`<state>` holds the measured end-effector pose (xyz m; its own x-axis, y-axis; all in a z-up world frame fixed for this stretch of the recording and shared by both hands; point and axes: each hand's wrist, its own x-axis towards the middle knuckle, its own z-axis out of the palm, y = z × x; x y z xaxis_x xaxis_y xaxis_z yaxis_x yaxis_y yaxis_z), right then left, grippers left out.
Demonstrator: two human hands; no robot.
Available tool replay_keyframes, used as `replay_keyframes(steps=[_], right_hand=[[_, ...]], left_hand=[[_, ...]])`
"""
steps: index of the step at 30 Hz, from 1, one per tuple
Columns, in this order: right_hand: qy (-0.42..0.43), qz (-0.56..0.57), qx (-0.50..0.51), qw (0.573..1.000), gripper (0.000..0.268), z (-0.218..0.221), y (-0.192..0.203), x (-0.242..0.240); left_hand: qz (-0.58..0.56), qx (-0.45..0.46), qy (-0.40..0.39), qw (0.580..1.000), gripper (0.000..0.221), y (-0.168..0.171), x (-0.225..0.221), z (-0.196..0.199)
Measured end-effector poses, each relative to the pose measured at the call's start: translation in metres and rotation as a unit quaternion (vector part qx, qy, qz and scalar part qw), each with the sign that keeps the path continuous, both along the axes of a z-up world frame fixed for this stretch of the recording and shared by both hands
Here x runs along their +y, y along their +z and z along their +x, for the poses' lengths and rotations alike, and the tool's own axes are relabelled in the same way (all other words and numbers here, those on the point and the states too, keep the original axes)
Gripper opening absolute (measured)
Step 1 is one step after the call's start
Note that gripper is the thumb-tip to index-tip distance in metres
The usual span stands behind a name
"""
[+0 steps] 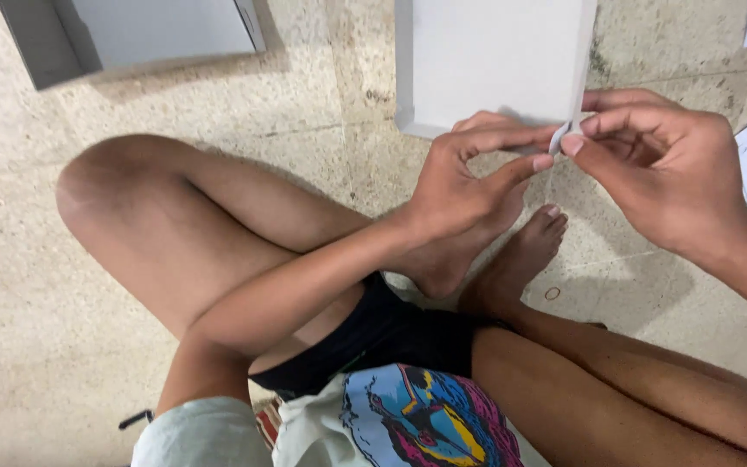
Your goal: Manually folding cardboard sheets into boxes, peeling adhesive strips, and stacking the finished products.
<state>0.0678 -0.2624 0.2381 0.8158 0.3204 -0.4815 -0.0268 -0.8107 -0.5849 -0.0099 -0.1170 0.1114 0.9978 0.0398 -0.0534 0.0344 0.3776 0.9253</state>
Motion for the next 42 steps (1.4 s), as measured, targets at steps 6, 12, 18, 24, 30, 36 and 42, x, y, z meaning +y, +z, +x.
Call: replay_keyframes(steps=[6,12,18,24,30,36,42], right_hand=[[0.031,0.016,-0.031,0.999,0.012,0.001,0.007,0.012],[0.045,0.047,-0.065,0.996,0.010,-0.001,0.007,0.021],[0.047,0.052,-0.075,0.995,0.013,-0.004,0.006,0.023],[0.044,0.017,-0.091,0.995,0.014,-0.007,0.011,0.025],[0.028,0.008,-0.100,0.995,0.009,-0.011,0.008,0.023],[0.114,0.052,-0.129,0.984,0.014,-0.011,0.012,0.024],[0.284,0.099,-0.229,0.926,0.015,-0.008,-0.001,0.011]], left_hand=[[-0.091,-0.003,0.018,0.996,0.020,0.001,0.006,0.005],[-0.116,0.017,0.009,0.993,0.016,0.003,0.014,0.006],[-0.104,0.039,0.004,0.994,0.015,0.006,0.018,0.005],[-0.117,0.043,0.001,0.992,0.016,0.007,0.019,0.005],[-0.127,0.038,-0.004,0.991,0.018,0.000,0.014,0.006],[-0.130,0.047,-0.012,0.990,0.019,0.000,0.013,0.006],[-0.143,0.053,0.007,0.988,0.017,-0.006,0.012,0.009]])
